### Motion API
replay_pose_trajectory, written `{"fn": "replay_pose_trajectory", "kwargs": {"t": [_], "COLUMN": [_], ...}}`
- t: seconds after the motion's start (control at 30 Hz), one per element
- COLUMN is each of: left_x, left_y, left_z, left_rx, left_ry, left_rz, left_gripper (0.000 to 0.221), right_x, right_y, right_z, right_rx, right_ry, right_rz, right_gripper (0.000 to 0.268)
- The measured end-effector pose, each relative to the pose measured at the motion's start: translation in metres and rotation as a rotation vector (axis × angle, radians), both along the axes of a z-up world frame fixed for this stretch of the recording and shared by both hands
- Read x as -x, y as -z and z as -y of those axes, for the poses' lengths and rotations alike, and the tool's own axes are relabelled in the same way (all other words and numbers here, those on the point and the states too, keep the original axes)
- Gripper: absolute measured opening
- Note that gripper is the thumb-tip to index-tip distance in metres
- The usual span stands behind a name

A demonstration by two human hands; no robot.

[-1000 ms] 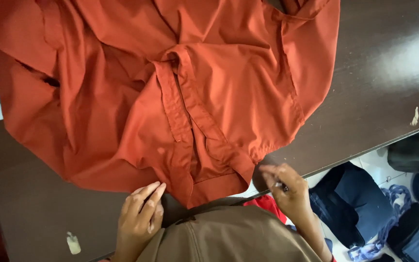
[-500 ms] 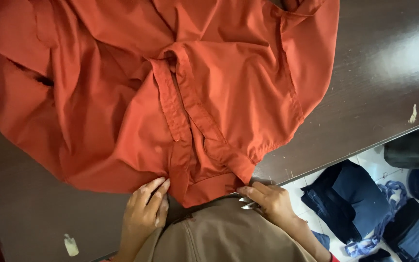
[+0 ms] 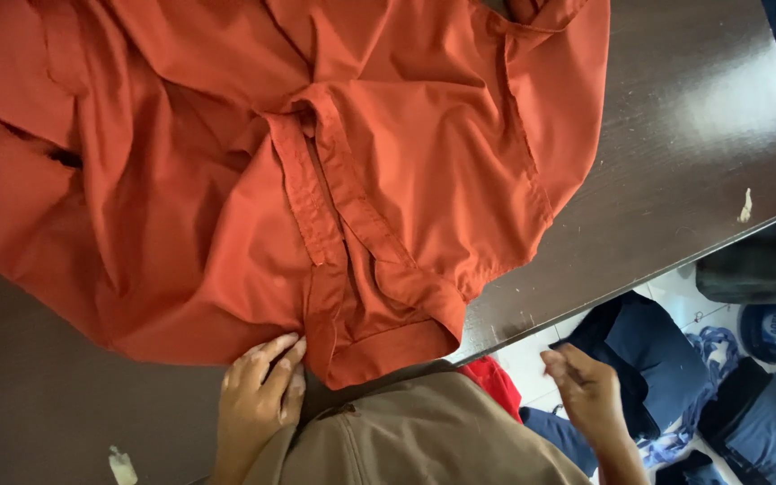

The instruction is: Trimming excess threads from a red garment using small thread snips on a work table.

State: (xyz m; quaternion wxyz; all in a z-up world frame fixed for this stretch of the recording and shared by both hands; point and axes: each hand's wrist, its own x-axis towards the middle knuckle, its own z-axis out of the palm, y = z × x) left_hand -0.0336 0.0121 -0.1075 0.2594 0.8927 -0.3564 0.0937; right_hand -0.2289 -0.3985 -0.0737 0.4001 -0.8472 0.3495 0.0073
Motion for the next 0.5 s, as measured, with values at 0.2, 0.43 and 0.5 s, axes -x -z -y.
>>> {"fn": "replay_pose_trajectory", "kwargs": {"t": [0.2,0.43,0.5], "left_x": [-0.005,0.003,0.002], "left_y": [-0.005,-0.002,-0.008], "left_z": [0.006,0.002,0.005], "left_rx": [0.041,-0.008,0.002], "left_ry": [-0.007,-0.024,-0.023], "left_rz": [0.016,-0.034,-0.016], "left_gripper": [0.026,0.033,0.029], "right_x": [-0.036,-0.077,-0.078], "right_y": [-0.022,-0.007,-0.006], "right_z": [-0.060,-0.108,-0.102], "right_rx": [-0.145,-0.457,-0.487], "right_ry": [-0.097,0.021,-0.096], "right_rz": [0.039,0.039,0.075], "right_gripper": [0.020,0.021,0.019]}}
